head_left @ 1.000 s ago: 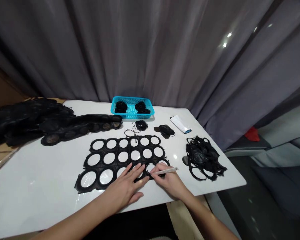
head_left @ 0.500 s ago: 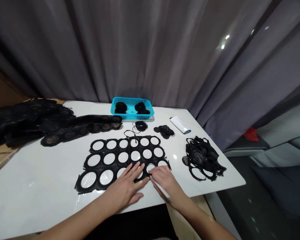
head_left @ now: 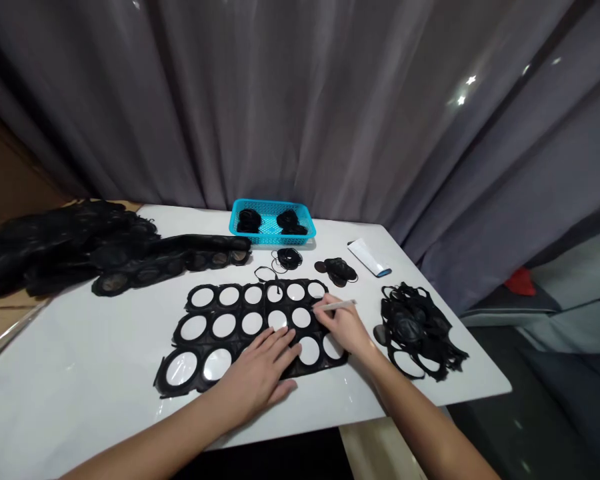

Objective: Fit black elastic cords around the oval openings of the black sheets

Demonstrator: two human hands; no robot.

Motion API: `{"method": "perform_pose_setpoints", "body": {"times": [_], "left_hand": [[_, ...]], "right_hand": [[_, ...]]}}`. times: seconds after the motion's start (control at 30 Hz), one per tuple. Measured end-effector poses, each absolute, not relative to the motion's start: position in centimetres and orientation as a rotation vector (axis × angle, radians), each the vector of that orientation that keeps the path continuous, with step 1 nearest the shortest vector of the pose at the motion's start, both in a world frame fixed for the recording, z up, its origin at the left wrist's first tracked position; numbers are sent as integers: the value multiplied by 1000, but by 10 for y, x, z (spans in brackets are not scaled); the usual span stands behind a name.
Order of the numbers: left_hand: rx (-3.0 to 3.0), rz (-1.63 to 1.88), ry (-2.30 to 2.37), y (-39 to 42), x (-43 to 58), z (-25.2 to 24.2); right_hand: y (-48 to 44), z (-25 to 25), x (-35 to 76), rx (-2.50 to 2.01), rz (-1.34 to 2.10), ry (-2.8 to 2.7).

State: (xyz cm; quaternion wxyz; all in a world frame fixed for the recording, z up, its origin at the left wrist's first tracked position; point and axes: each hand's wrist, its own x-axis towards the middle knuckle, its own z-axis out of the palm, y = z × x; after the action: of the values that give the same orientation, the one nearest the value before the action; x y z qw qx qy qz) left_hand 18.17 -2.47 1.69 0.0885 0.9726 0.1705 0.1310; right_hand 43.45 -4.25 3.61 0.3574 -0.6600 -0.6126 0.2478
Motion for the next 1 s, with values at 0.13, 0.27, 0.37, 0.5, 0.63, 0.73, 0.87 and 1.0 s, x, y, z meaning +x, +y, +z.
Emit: {"method": "perform_pose_setpoints", "body": {"times": [0.13,0.27,0.37,0.5,0.63,0.73,0.87,1.0], "left_hand": [[2944,369,485,-20,187,9],[2923,376,490,-21,186,2],[2902,392,493,-22,185,0],[2917,354,493,-22,185,1],[2940,308,484,-21,185,3],[2938,320,471,-21,185,3],[2923,315,457,-22,183,6],[2829,316,423,-19,183,17]], "right_hand": [[-49,29,417,-1619,837,-1652],[-50,27,418,-1610,859,-1661],[-48,28,421,-1606,839,-1691],[-51,29,417,-1577,697,-1814],[-61,24,409,-1489,425,-2119],[-52,22,417,-1503,220,-2228],[-12,31,461,-1862,31,-1770],[20,42,496,-1901,60,-1582]]}}
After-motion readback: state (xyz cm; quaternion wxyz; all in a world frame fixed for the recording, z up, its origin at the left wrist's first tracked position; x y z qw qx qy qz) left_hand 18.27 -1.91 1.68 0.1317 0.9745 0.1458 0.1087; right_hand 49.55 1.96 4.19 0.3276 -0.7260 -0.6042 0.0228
